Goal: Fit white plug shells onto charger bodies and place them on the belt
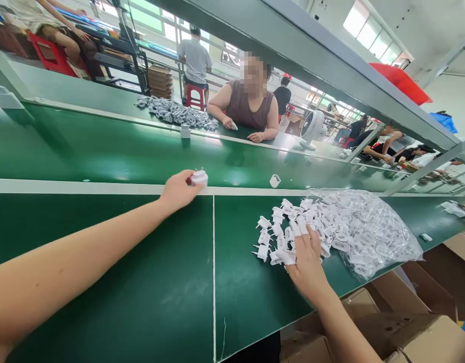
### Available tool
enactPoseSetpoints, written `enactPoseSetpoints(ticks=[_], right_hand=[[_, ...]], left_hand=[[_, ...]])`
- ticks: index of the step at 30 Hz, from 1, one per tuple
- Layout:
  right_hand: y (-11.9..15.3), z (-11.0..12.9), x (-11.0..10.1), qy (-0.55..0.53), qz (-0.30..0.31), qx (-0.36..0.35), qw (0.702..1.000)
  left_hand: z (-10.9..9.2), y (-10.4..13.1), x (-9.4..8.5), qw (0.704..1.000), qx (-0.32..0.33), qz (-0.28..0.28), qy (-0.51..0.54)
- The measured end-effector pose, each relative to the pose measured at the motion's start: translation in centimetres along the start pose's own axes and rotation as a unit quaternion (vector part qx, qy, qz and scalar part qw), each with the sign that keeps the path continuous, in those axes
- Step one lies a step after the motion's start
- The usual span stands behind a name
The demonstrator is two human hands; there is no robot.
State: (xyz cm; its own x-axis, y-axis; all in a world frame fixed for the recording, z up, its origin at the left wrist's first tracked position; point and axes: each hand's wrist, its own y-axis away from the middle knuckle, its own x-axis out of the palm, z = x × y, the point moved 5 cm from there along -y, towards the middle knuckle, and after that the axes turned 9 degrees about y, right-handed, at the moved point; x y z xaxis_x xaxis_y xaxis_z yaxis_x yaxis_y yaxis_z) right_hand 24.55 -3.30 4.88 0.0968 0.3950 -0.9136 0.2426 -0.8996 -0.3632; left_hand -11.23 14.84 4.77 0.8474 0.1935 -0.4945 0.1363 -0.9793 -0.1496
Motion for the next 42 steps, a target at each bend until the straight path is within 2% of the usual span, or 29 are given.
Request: enactPoseSetpoints(ticks=[2, 4, 6, 7, 11, 14, 16, 17, 20, 22, 25, 28, 31, 33, 34, 36, 39, 40, 42], right_hand=[[-2.8, 2.7, -1.2, -0.012, 0.045, -0.038, 0.998], [-5.6, 5.1, -1.6, -0.018, 0.119, -0.055, 0.991], [-7.8, 6.3, -1.2, 0.0, 0.189, -0.029, 0.982], [-8.6, 6.5, -1.0, 0.001, 0.204, -0.018, 0.979], [-9.4, 6.1, 0.5, -0.028, 0.2, 0.011, 0.979], [-9.1, 5.6, 1.3, -0.058, 0.172, 0.024, 0.983], [-8.9, 5.6, 1.3, -0.093, 0.124, 0.027, 0.988], [-8.9, 5.7, 1.2, -0.115, 0.095, 0.027, 0.988], [-8.9, 6.2, 1.1, -0.184, 0.038, 0.013, 0.982], [-8.9, 6.3, 1.1, -0.223, 0.026, 0.012, 0.974], [-8.9, 5.7, 1.0, -0.269, 0.015, 0.046, 0.962], [-9.1, 4.7, 0.9, -0.314, -0.004, 0.097, 0.944], [-9.3, 4.0, 0.9, -0.383, -0.035, 0.117, 0.916], [-9.6, 3.9, 1.1, -0.453, -0.047, 0.124, 0.881], [-9.7, 3.8, 1.3, -0.503, -0.04, 0.136, 0.853], [-9.9, 3.8, 1.9, -0.621, -0.002, 0.178, 0.763], [-10.0, 4.3, 2.2, -0.764, 0.079, 0.237, 0.595], [-9.9, 4.5, 2.0, -0.787, 0.106, 0.247, 0.556], [-9.7, 5.0, 1.7, -0.803, 0.152, 0.265, 0.511]], left_hand=[[1.4, -2.3, -1.7, 0.998, -0.018, -0.051, -0.023], [2.6, -3.9, -3.2, 0.996, -0.027, -0.082, -0.039], [3.7, -4.8, -4.4, 0.993, -0.034, -0.106, -0.049], [4.3, -5.1, -4.8, 0.991, -0.037, -0.118, -0.052], [5.2, -4.8, -5.6, 0.982, -0.026, -0.178, -0.055], [3.6, -3.8, -4.6, 0.965, 0.015, -0.253, -0.063], [1.6, -3.6, -2.3, 0.964, 0.064, -0.251, -0.069], [0.4, -3.7, -0.5, 0.969, 0.09, -0.219, -0.07], [-3.0, -4.5, 6.3, 0.986, 0.136, -0.066, -0.068], [-4.7, -5.0, 10.8, 0.989, 0.131, 0.009, -0.065], [-6.7, -5.8, 16.1, 0.991, 0.094, 0.07, -0.067], [-8.0, -6.6, 19.0, 0.993, 0.051, 0.079, -0.075], [-8.9, -7.0, 20.0, 0.993, 0.031, 0.081, -0.074], [-9.2, -6.9, 20.0, 0.994, 0.027, 0.089, -0.064], [-9.2, -6.6, 19.7, 0.994, 0.027, 0.094, -0.055], [-9.0, -5.7, 18.6, 0.994, 0.033, 0.099, -0.032], [-8.2, -2.9, 15.3, 0.994, 0.045, 0.099, 0.003], [-7.8, -1.6, 13.9, 0.994, 0.046, 0.103, 0.014], [-7.0, 1.6, 11.0, 0.99, 0.052, 0.127, 0.033]])
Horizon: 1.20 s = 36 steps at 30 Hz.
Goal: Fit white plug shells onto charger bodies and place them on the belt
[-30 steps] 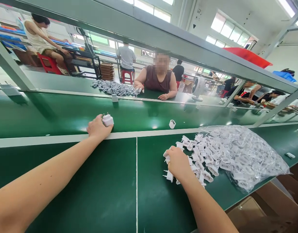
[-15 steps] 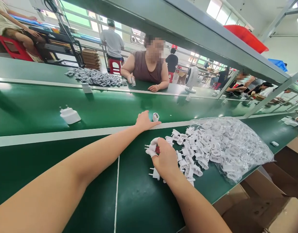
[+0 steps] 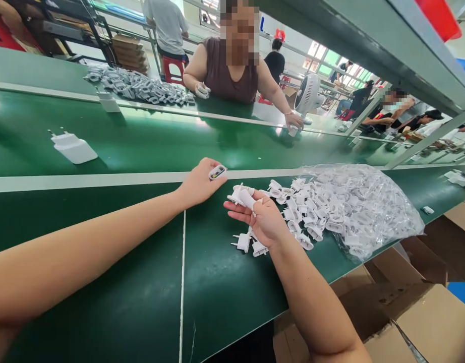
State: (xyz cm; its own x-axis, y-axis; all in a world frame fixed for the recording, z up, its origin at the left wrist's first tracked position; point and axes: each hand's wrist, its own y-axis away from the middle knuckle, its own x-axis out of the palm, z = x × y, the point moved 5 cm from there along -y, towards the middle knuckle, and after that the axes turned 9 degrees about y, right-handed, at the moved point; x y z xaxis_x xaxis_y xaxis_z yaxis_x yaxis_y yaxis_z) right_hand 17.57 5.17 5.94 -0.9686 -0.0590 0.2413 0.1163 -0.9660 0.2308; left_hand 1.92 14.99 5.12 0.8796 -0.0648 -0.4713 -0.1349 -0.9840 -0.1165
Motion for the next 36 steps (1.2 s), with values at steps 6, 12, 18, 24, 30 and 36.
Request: enactPoseSetpoints(ticks=[6, 12, 18, 24, 30, 36], right_hand=[[0.6, -0.8, 0.5, 0.098, -0.017, 0.002, 0.995], [1.2, -0.9, 1.0, 0.264, -0.047, -0.147, 0.952], [2.8, -1.0, 2.7, 0.403, -0.006, -0.25, 0.88], [4.2, -0.4, 4.2, 0.503, 0.013, -0.381, 0.776], [3.9, -0.5, 4.3, 0.553, 0.009, -0.374, 0.744], [4.6, -0.4, 4.3, 0.538, -0.005, -0.422, 0.73]], left_hand=[[1.0, 11.0, -2.2, 0.994, -0.008, 0.105, 0.033], [2.5, 13.8, -0.8, 0.986, 0.017, 0.157, 0.05], [2.7, 13.4, -1.2, 0.979, 0.095, 0.164, 0.081], [2.7, 13.3, -1.0, 0.978, 0.079, 0.165, 0.101], [2.8, 13.5, -1.1, 0.98, 0.071, 0.151, 0.108], [2.8, 13.5, -0.9, 0.981, 0.068, 0.155, 0.098]])
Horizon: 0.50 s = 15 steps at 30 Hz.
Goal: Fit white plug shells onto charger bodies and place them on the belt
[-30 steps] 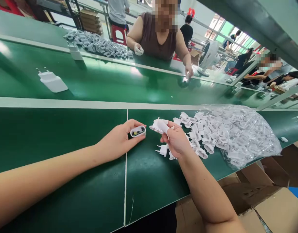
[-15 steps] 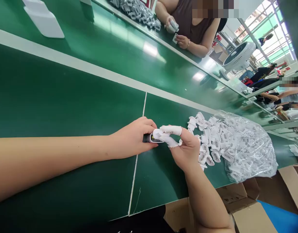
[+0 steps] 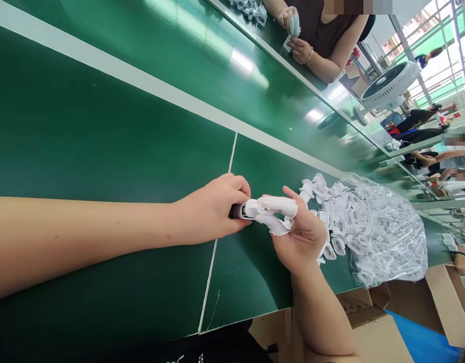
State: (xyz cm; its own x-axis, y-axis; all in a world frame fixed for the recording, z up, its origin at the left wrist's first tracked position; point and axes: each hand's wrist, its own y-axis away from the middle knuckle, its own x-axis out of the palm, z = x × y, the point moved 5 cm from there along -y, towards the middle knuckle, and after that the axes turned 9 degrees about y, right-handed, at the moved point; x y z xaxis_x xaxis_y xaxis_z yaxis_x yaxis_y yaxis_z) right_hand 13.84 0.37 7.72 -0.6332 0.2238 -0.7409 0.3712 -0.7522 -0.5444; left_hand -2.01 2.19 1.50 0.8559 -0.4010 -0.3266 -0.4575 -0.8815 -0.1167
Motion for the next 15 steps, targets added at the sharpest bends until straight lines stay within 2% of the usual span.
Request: enactPoseSetpoints(ticks=[2, 8, 15], right_hand=[[0.05, 0.05, 0.02, 0.001, -0.005, -0.001, 1.0], [-0.36, 0.43, 0.4, 0.028, 0.04, -0.017, 0.999], [-0.49, 0.8, 0.12, 0.088, 0.037, -0.03, 0.995]], left_hand=[[0.03, -0.01, 0.01, 1.0, 0.003, -0.002, -0.002], [-0.1, 0.02, 0.08, 1.0, 0.013, -0.002, 0.004], [-0.07, -0.06, 0.04, 1.0, 0.015, -0.009, -0.004]])
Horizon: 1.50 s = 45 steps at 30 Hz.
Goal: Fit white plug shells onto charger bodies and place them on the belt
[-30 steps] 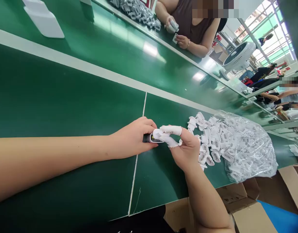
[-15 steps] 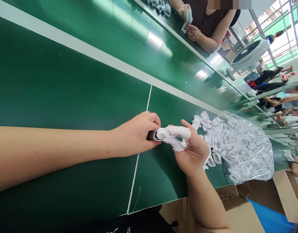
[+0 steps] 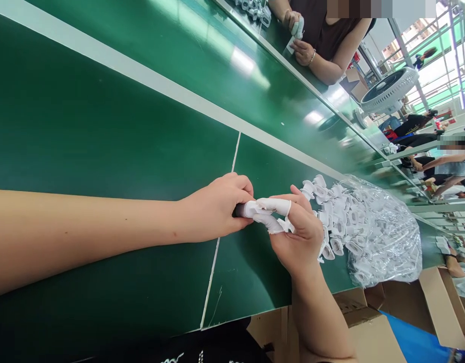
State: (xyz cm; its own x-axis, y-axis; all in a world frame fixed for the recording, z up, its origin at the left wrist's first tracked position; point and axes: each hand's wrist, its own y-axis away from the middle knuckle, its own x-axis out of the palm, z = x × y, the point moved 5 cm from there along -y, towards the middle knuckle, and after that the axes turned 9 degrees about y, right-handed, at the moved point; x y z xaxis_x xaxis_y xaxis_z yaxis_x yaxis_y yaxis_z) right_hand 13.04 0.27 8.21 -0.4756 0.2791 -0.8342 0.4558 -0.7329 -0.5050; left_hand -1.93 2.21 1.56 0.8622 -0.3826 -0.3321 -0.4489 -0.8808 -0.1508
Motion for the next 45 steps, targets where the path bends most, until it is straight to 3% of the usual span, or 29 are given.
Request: enactPoseSetpoints(ticks=[8, 14, 17, 22, 27, 31, 34, 36, 39, 41, 45], right_hand=[[-0.3, -0.3, 0.1, -0.004, 0.026, 0.003, 1.0], [0.5, -1.1, 1.3, -0.082, 0.043, 0.064, 0.994], [0.5, -1.2, 1.4, -0.104, 0.046, 0.051, 0.992], [0.5, -0.9, -0.1, -0.082, -0.048, -0.015, 0.995], [1.0, -0.3, -0.9, -0.044, -0.125, -0.052, 0.99], [1.1, 0.0, -1.0, -0.063, -0.128, -0.055, 0.988], [0.8, -0.8, -0.4, -0.174, -0.064, 0.043, 0.982], [1.0, -1.8, 0.6, -0.286, 0.004, 0.167, 0.943], [1.5, -2.8, 2.1, -0.413, 0.078, 0.314, 0.851], [1.6, -3.0, 2.5, -0.449, 0.092, 0.351, 0.817], [1.3, -3.1, 2.1, -0.466, 0.079, 0.355, 0.807]], left_hand=[[0.2, 0.0, 0.3, 1.0, 0.01, -0.018, -0.017], [-0.3, 0.3, 0.1, 0.999, 0.033, -0.01, -0.03], [-1.2, 0.7, -0.6, 0.992, 0.11, -0.04, -0.048], [-3.5, 1.8, -1.4, 0.939, 0.308, -0.109, -0.106], [-4.2, 2.4, -1.4, 0.918, 0.348, -0.144, -0.124], [-3.8, 2.4, -1.3, 0.928, 0.335, -0.141, -0.085], [-3.4, 1.9, -1.2, 0.96, 0.253, -0.113, 0.036], [-2.7, 1.3, -0.8, 0.975, 0.107, -0.096, 0.172], [-1.9, 1.2, 0.3, 0.937, -0.094, -0.038, 0.334], [-1.9, 1.3, 0.6, 0.919, -0.13, -0.003, 0.373], [-1.8, 1.3, 0.3, 0.908, -0.111, 0.017, 0.404]])
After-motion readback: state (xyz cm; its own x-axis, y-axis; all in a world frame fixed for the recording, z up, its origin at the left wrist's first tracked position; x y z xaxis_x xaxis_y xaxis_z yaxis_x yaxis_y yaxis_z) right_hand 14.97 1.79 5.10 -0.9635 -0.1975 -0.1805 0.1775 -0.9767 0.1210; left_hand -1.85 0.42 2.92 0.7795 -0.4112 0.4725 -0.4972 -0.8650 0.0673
